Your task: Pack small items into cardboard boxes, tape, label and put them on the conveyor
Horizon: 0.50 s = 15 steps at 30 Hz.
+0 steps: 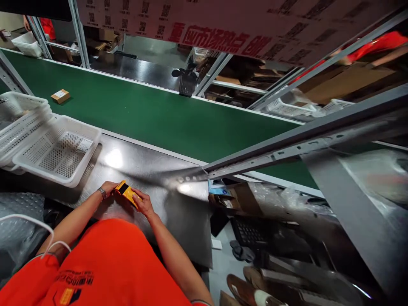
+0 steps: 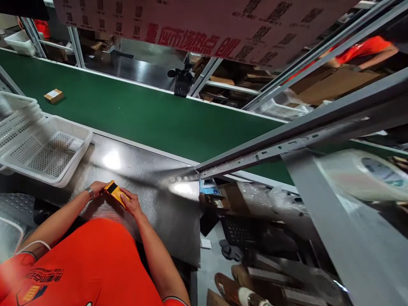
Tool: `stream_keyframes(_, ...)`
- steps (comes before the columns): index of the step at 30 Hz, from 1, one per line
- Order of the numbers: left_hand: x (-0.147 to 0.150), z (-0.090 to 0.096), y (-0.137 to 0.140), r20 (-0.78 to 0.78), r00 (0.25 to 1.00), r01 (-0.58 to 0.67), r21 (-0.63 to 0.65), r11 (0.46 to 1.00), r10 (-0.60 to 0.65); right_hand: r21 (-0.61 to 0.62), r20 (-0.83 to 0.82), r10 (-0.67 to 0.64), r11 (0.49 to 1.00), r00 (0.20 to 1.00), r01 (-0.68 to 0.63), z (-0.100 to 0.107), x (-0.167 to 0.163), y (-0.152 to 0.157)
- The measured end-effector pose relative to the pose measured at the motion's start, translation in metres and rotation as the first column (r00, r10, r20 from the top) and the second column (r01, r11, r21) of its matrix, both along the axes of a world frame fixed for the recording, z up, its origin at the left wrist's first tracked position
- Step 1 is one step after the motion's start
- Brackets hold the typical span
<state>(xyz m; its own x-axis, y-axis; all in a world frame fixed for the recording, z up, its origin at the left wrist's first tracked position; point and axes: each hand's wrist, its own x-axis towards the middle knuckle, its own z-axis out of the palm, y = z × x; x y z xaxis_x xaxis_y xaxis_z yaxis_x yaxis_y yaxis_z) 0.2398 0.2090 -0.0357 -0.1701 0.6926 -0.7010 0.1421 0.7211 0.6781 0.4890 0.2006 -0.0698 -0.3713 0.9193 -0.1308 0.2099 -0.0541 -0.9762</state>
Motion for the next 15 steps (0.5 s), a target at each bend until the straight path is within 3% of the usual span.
stream_keyframes(8,-0.012,-0.027,0.001,-0.264,0.964,0.004,-0.021,1.0,-0.009,-0.037,0.111,0.208,0.978,0.972,-0.205,0.031,0.008,0.003)
stream_keyframes(15,-0.009,-0.036,-0.008,-0.423,0.899,0.147,0.036,0.988,-0.118,-0.097,0.21,0.118,0.99,0.971,-0.099,0.039,0.044,-0.02)
